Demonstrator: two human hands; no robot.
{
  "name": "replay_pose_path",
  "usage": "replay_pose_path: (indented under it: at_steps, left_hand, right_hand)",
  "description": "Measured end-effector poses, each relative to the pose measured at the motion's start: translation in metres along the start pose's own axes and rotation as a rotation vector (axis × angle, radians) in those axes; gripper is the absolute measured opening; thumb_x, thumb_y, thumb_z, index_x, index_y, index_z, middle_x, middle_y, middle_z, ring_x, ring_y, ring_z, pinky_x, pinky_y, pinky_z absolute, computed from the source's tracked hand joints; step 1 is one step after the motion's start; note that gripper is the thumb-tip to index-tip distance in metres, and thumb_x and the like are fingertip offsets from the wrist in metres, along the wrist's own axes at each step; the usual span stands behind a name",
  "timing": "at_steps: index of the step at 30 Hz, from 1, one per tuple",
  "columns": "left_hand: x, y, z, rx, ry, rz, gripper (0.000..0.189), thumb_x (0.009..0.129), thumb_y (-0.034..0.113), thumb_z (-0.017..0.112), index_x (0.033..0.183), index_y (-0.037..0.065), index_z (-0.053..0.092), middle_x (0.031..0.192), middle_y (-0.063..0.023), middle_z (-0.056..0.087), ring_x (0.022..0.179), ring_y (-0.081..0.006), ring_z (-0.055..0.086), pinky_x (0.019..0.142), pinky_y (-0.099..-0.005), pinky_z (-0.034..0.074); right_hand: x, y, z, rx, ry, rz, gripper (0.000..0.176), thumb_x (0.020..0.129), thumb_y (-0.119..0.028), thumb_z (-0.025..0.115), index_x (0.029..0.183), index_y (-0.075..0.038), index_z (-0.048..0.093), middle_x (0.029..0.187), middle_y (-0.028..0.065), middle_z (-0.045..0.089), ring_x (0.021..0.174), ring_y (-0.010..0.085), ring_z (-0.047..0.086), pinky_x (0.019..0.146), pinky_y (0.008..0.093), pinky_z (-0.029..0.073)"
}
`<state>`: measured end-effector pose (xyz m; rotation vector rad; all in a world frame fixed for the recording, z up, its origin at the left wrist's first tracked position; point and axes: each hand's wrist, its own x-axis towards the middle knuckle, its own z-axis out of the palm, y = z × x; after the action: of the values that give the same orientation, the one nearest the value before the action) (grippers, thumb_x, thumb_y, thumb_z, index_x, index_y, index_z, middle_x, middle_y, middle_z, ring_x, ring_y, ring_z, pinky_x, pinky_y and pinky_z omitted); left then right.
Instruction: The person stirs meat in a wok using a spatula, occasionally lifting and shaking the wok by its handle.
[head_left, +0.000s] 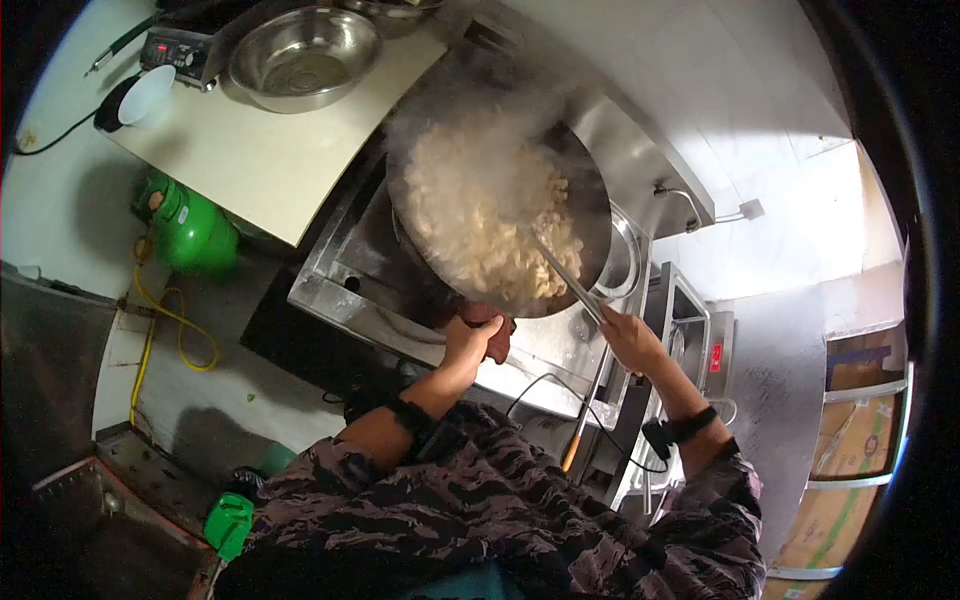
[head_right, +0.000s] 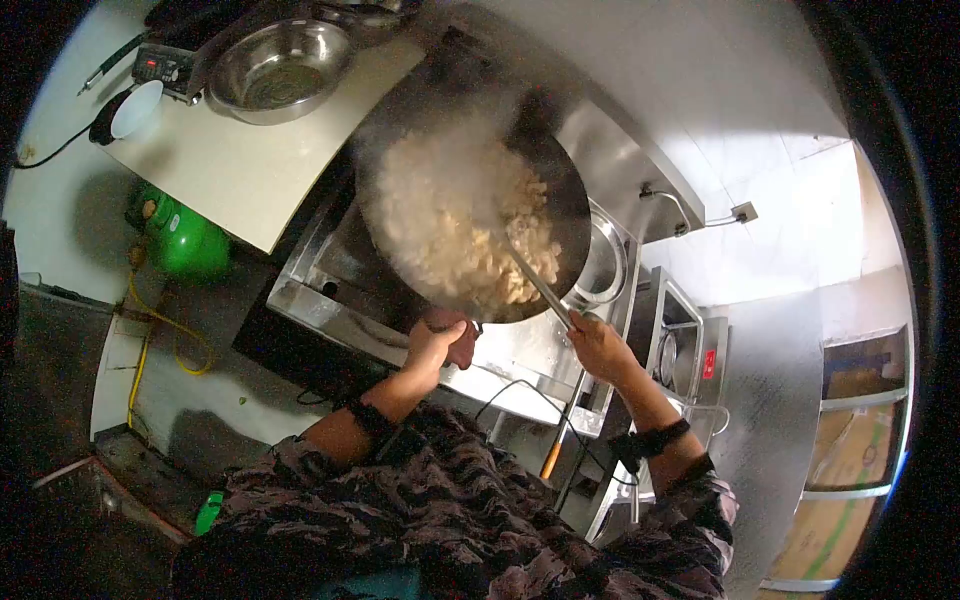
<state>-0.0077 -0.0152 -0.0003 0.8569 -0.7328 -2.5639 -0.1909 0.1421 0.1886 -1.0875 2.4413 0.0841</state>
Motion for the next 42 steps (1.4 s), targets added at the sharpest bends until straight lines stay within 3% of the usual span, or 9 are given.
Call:
replay_pose_path:
  at_steps: [4, 7, 11, 15, 18, 24, 31, 39, 42]
  left_hand:
    - [0.01, -0.007, -0.003, 0.053, 0.053, 0.023, 0.011, 0.09, 0.01, 0.069, 0.093, -0.001, 0.069, 0.076, -0.0075, 0.067, 0.064, -0.0179, 0.063, 0.058, -0.0321, 0.048]
    - [0.008, -0.006, -0.008, -0.003, -0.095, -0.051, 0.01, 0.09, 0.009, 0.068, 0.094, 0.0, 0.069, 0.078, -0.0065, 0.068, 0.065, -0.0167, 0.063, 0.059, -0.0323, 0.048]
    - [0.005, -0.005, -0.003, 0.061, 0.013, -0.012, 0.01, 0.091, 0.008, 0.067, 0.095, 0.0, 0.07, 0.08, -0.0065, 0.07, 0.065, -0.0162, 0.065, 0.058, -0.0314, 0.049]
    - [0.004, -0.005, -0.007, -0.057, -0.079, -0.022, 0.014, 0.088, 0.009, 0.072, 0.097, -0.002, 0.068, 0.082, -0.0074, 0.069, 0.067, -0.016, 0.065, 0.058, -0.03, 0.05]
    - [0.002, -0.004, -0.005, -0.039, -0.027, -0.081, 0.015, 0.088, 0.009, 0.072, 0.097, -0.002, 0.067, 0.079, -0.0071, 0.067, 0.063, -0.0157, 0.064, 0.054, -0.0292, 0.048]
    - [-0.003, 0.0, 0.005, -0.061, 0.003, -0.041, 0.014, 0.09, 0.009, 0.07, 0.097, -0.001, 0.064, 0.079, -0.0087, 0.067, 0.054, -0.0178, 0.061, 0.048, -0.0297, 0.047]
    - [0.005, -0.013, -0.004, -0.001, 0.064, 0.02, 0.019, 0.09, 0.01, 0.07, 0.105, 0.0, 0.065, 0.094, -0.0112, 0.069, 0.081, -0.0235, 0.067, 0.069, -0.0364, 0.053]
    - [0.004, -0.012, 0.0, 0.047, 0.071, 0.093, 0.022, 0.09, 0.009, 0.068, 0.11, 0.0, 0.065, 0.095, -0.0101, 0.07, 0.084, -0.0241, 0.068, 0.071, -0.0377, 0.053]
    - [0.005, -0.013, -0.006, 0.044, 0.003, 0.067, 0.018, 0.092, 0.009, 0.067, 0.107, 0.0, 0.066, 0.094, -0.0108, 0.07, 0.084, -0.0253, 0.068, 0.071, -0.0402, 0.053]
  right_hand:
    - [-0.018, -0.023, -0.045, 0.143, -0.29, 0.196, 0.046, 0.101, -0.022, 0.05, 0.144, -0.004, 0.046, 0.063, 0.0115, 0.057, 0.047, 0.0169, 0.059, 0.049, 0.0351, 0.05]
    - [-0.004, -0.006, -0.035, 0.259, -0.279, 0.03, 0.047, 0.103, -0.022, 0.05, 0.146, -0.006, 0.045, 0.06, 0.0083, 0.056, 0.044, 0.0134, 0.057, 0.043, 0.0329, 0.047]
    - [0.03, -0.017, 0.002, 0.219, -0.119, -0.034, 0.045, 0.102, -0.024, 0.051, 0.144, -0.007, 0.047, 0.061, 0.0114, 0.057, 0.042, 0.0173, 0.057, 0.048, 0.0355, 0.051]
    - [0.08, -0.005, 0.056, 0.067, 0.223, -0.224, 0.048, 0.1, -0.03, 0.05, 0.143, -0.01, 0.048, 0.079, 0.028, 0.066, 0.072, 0.0413, 0.069, 0.069, 0.0515, 0.053]
    - [0.095, -0.025, 0.061, -0.084, 0.224, -0.041, 0.049, 0.099, -0.031, 0.047, 0.145, -0.017, 0.043, 0.088, 0.0302, 0.067, 0.084, 0.0492, 0.065, 0.078, 0.0566, 0.05]
    - [0.094, 0.016, 0.052, -0.278, 0.212, 0.071, 0.057, 0.1, -0.035, 0.045, 0.153, -0.021, 0.028, 0.086, 0.0259, 0.069, 0.082, 0.0467, 0.068, 0.076, 0.0563, 0.053]
    - [0.034, 0.028, -0.007, -0.26, -0.021, 0.055, 0.035, 0.1, -0.028, 0.048, 0.126, -0.004, 0.051, 0.091, 0.0244, 0.069, 0.087, 0.0415, 0.068, 0.08, 0.0543, 0.054]
    - [-0.009, 0.007, -0.066, -0.005, -0.348, 0.078, 0.039, 0.101, -0.026, 0.05, 0.132, -0.002, 0.049, 0.08, 0.0192, 0.066, 0.058, 0.0265, 0.067, 0.053, 0.0408, 0.055]
    - [0.015, 0.031, -0.038, 0.149, -0.348, -0.159, 0.044, 0.103, -0.024, 0.047, 0.142, -0.002, 0.043, 0.07, 0.0167, 0.062, 0.044, 0.022, 0.057, 0.05, 0.0383, 0.051]
